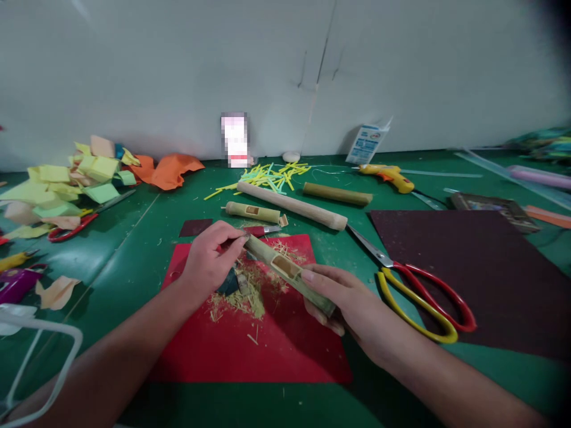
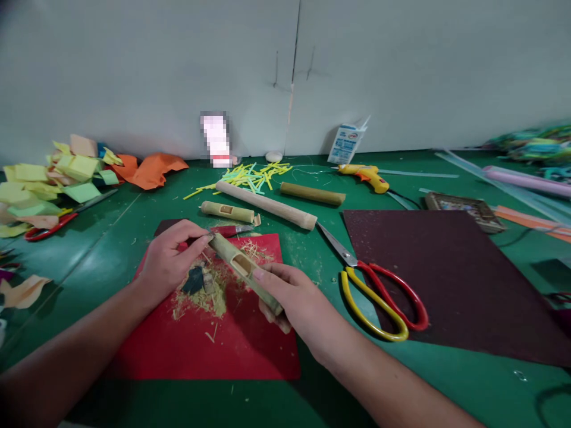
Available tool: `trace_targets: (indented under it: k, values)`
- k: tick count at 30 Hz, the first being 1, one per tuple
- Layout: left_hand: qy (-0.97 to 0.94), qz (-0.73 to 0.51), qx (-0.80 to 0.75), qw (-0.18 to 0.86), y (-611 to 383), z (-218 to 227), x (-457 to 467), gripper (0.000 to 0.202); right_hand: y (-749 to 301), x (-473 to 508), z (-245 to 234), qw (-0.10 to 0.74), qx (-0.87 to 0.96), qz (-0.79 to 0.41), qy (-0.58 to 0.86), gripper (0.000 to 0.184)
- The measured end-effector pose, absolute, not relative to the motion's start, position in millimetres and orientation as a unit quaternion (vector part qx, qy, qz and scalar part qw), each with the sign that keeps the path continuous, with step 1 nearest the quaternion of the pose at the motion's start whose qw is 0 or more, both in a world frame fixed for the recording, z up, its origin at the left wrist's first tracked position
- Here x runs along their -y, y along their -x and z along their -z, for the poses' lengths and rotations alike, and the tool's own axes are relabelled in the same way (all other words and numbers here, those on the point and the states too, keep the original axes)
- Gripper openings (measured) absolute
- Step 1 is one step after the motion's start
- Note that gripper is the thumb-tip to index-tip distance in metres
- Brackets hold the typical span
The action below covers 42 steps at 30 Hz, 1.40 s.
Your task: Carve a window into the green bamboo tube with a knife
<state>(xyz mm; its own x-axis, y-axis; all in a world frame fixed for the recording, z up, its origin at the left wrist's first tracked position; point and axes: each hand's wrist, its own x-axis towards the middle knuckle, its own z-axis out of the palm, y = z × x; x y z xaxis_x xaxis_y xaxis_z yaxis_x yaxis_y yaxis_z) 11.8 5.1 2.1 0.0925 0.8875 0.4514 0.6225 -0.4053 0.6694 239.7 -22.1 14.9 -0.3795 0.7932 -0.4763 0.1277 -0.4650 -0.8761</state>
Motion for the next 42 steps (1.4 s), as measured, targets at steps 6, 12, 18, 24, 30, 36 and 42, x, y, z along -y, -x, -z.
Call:
trace_targets:
  k: [6,12,18,24,30,36,42]
  values:
    - [-0.769,-0.382,-0.500,0.114,-8,4,-9,0.014,-239,24,-14,0.222,0.468,-0.708,0.480,0.038]
    - [-0.779,-0.351,-0.500,0.142,-7,9,-12,0.014,-238,24,-15,0.189,0.458,-0.708,0.503,0.039]
    - [-0.781,-0.331,-0.507,0.152,-9,12,-13,0.013,-238,24,-15,0.176,0.531,-0.637,0.531,0.036]
    - [-0.785,-0.331,-0.504,0.144,-6,12,-15,0.013,-241,21,-14,0.172,0.656,-0.482,0.554,0.031]
    - [-0.781,-0.333,-0.501,0.165,-3,12,-17,0.012,-248,19,-15,0.139,0.737,-0.278,0.599,0.031]
    - [-0.777,-0.327,-0.505,0.187,2,11,-15,0.011,-254,12,-18,0.131,0.725,-0.297,0.607,0.028]
    - [-0.787,-0.328,-0.497,0.161,5,8,-13,0.012,-260,5,-13,0.098,0.751,-0.268,0.596,0.029]
